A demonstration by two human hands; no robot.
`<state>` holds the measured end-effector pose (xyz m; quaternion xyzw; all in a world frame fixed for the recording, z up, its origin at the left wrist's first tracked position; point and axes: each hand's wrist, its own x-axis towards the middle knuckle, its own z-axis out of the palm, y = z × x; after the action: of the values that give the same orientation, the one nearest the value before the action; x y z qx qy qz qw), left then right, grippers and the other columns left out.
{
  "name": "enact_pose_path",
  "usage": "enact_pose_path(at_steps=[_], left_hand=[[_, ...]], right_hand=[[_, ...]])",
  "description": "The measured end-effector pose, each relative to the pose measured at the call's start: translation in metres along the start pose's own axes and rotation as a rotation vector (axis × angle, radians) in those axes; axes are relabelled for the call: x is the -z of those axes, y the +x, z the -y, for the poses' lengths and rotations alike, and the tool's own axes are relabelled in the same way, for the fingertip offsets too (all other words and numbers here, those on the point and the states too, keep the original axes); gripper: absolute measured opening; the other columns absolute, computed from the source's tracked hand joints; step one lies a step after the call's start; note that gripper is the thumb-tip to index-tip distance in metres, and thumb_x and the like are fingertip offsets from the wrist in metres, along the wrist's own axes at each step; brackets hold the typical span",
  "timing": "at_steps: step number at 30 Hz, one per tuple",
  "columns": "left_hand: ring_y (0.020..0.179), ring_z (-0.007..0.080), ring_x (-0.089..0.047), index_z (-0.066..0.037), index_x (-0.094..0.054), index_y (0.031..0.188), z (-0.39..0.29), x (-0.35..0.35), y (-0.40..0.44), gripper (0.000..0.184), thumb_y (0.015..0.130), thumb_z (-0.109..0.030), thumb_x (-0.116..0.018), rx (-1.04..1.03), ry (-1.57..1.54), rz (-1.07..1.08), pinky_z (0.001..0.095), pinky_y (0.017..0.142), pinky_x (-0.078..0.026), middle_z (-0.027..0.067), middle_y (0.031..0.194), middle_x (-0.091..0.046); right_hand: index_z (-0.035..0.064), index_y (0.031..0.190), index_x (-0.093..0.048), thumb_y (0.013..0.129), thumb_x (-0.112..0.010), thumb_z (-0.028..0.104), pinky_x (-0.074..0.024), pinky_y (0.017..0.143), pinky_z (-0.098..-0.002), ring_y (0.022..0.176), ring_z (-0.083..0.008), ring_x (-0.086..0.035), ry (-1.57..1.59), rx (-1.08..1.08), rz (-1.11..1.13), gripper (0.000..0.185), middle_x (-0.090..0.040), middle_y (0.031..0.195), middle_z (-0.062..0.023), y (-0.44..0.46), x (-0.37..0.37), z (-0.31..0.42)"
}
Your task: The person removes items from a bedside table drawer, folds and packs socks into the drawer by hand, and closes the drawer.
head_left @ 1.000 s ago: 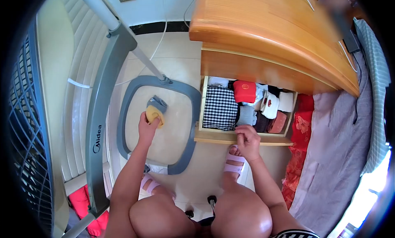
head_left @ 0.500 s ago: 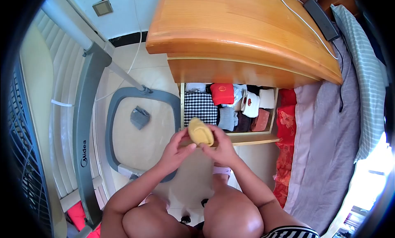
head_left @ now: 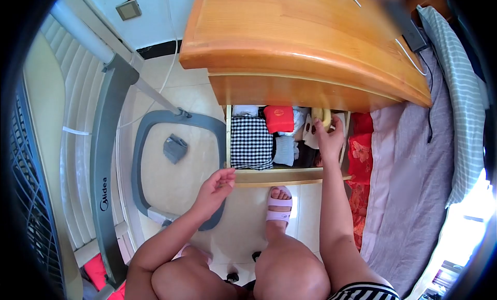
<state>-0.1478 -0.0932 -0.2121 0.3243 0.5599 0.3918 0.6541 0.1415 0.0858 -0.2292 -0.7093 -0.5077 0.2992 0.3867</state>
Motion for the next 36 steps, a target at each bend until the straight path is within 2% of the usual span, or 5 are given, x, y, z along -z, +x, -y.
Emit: enact_pose_path(at_steps=[13, 18, 25, 27, 36], left_hand=[[0.096, 0.0116, -0.053, -0.003, -0.052, 0.118, 0.03, 0.037, 0.02, 0.031, 0.089, -0.011, -0.056, -0.027, -0.003, -0.172, 0.0245, 0.074, -0.047, 0.0046, 0.106, -0.057], [0.105, 0.0229, -0.052, -0.001, -0.051, 0.119, 0.061, 0.103, 0.048, 0.041, 0.081, -0.011, -0.062, -0.128, 0.558, -0.607, 0.031, 0.084, -0.046, 0.0126, 0.117, -0.053], [0.118, 0.0373, -0.04, -0.011, -0.039, 0.134, 0.081, 0.16, 0.071, 0.069, 0.071, -0.013, -0.066, -0.241, 1.117, -0.653, 0.0457, 0.093, -0.042, 0.018, 0.131, -0.04], [0.116, 0.0384, -0.04, -0.019, -0.035, 0.138, 0.06, 0.156, 0.064, 0.08, 0.066, -0.012, -0.069, 0.043, 1.397, -0.501, 0.0461, 0.091, -0.045, 0.0164, 0.135, -0.032], [0.111, 0.0358, -0.042, -0.014, -0.056, 0.103, 0.076, 0.156, 0.041, 0.047, 0.06, -0.005, -0.07, 0.031, 1.601, -0.399, 0.0413, 0.078, -0.052, 0.0137, 0.131, -0.033]], right_hand=[[-0.0009, 0.097, -0.059, 0.082, -0.054, -0.002, -0.0431, 0.088, -0.0341, 0.102, -0.0283, -0.054, -0.198, 0.603, 0.042, 0.016, -0.054, 0.111, -0.0169, -0.072, -0.023, 0.005], [-0.0006, 0.089, -0.059, 0.076, -0.054, -0.009, -0.0443, 0.086, -0.0345, 0.098, -0.0304, -0.056, -0.093, 0.609, 0.247, 0.016, -0.055, 0.108, -0.0172, -0.119, -0.031, 0.004], [0.0038, 0.081, -0.061, 0.063, -0.057, -0.007, -0.0457, 0.077, -0.0382, 0.089, -0.0293, -0.057, -0.152, 0.762, 0.317, 0.022, -0.061, 0.097, -0.0114, -0.124, -0.038, -0.003], [0.0038, 0.081, -0.061, 0.063, -0.057, -0.007, -0.0458, 0.077, -0.0381, 0.089, -0.0294, -0.057, -0.159, 0.764, 0.312, 0.021, -0.06, 0.097, -0.0115, -0.124, -0.039, -0.002], [0.0028, 0.08, -0.061, 0.063, -0.058, -0.007, -0.0466, 0.077, -0.0386, 0.087, -0.0297, -0.058, -0.12, 0.758, 0.31, 0.02, -0.06, 0.097, -0.0124, -0.123, -0.038, -0.006]])
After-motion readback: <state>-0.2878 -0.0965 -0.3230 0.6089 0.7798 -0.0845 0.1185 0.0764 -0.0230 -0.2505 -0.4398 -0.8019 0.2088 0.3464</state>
